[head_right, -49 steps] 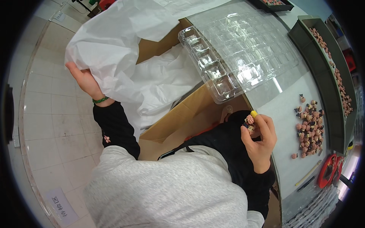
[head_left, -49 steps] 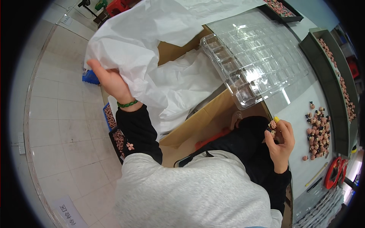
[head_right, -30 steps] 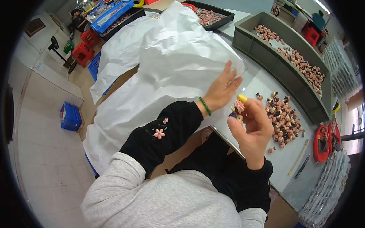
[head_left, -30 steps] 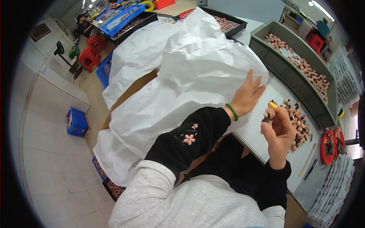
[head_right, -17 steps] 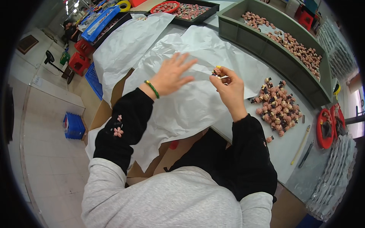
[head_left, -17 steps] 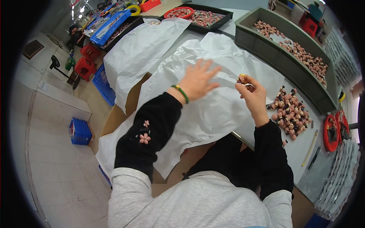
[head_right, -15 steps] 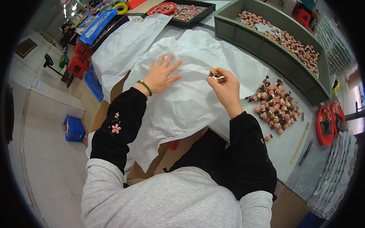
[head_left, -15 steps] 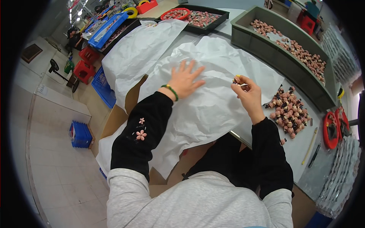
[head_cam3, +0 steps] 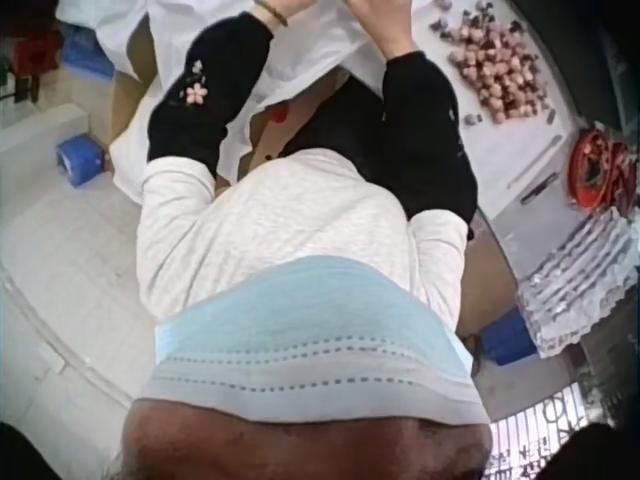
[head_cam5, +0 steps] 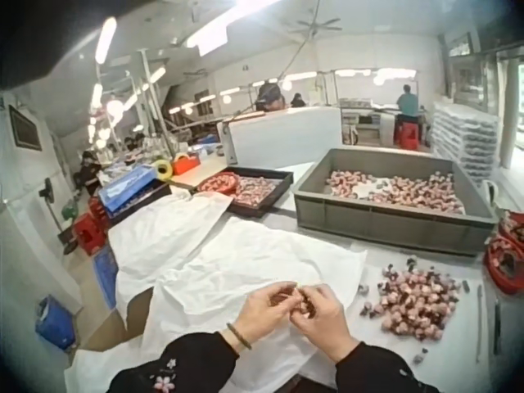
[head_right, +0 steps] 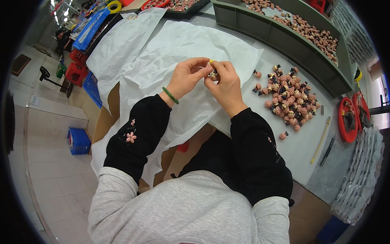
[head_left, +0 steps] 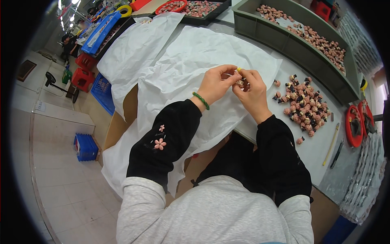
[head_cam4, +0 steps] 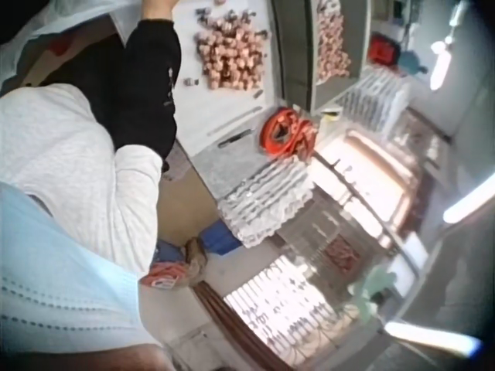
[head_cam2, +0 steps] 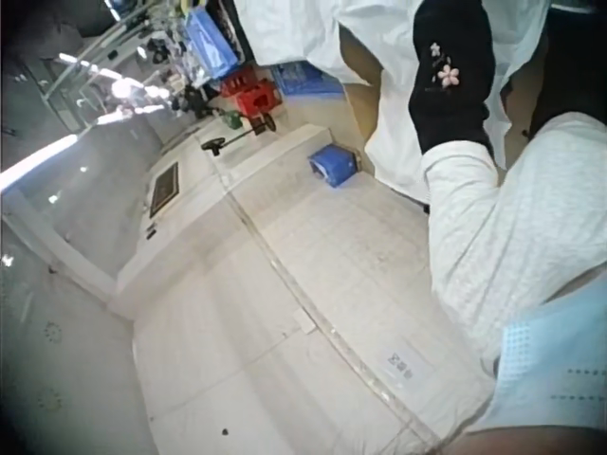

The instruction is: Sorting small plastic components and placing them into clear molded plastic trays at a factory workbench.

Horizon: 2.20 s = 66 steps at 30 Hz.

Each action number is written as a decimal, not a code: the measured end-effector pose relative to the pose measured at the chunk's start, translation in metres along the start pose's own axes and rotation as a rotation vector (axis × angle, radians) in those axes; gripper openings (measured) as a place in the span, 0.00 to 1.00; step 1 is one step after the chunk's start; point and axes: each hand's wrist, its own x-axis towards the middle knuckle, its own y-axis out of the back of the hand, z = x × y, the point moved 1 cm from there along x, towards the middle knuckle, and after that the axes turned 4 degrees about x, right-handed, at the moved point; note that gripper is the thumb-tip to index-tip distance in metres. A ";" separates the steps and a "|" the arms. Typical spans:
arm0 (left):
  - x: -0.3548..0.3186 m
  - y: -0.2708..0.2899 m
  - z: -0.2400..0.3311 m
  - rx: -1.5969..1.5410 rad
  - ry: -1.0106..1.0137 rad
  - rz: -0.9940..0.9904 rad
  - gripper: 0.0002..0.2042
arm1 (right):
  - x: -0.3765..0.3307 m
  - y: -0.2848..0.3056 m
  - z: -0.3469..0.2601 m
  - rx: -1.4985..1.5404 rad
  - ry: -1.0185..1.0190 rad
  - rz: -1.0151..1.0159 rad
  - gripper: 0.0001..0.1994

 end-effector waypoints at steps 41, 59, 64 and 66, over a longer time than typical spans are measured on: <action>0.089 0.091 -0.081 0.502 0.072 0.407 0.19 | -0.003 0.048 0.013 0.314 -0.770 0.003 0.21; 0.223 0.090 -0.107 0.794 -0.154 0.499 0.17 | -0.005 0.047 0.043 0.272 -0.760 0.131 0.24; 0.263 0.085 -0.119 0.970 -0.106 0.481 0.12 | 0.002 0.047 0.054 0.249 -0.782 0.133 0.24; 0.273 0.087 -0.128 1.033 -0.055 0.400 0.10 | 0.006 0.047 0.055 0.280 -0.781 0.136 0.24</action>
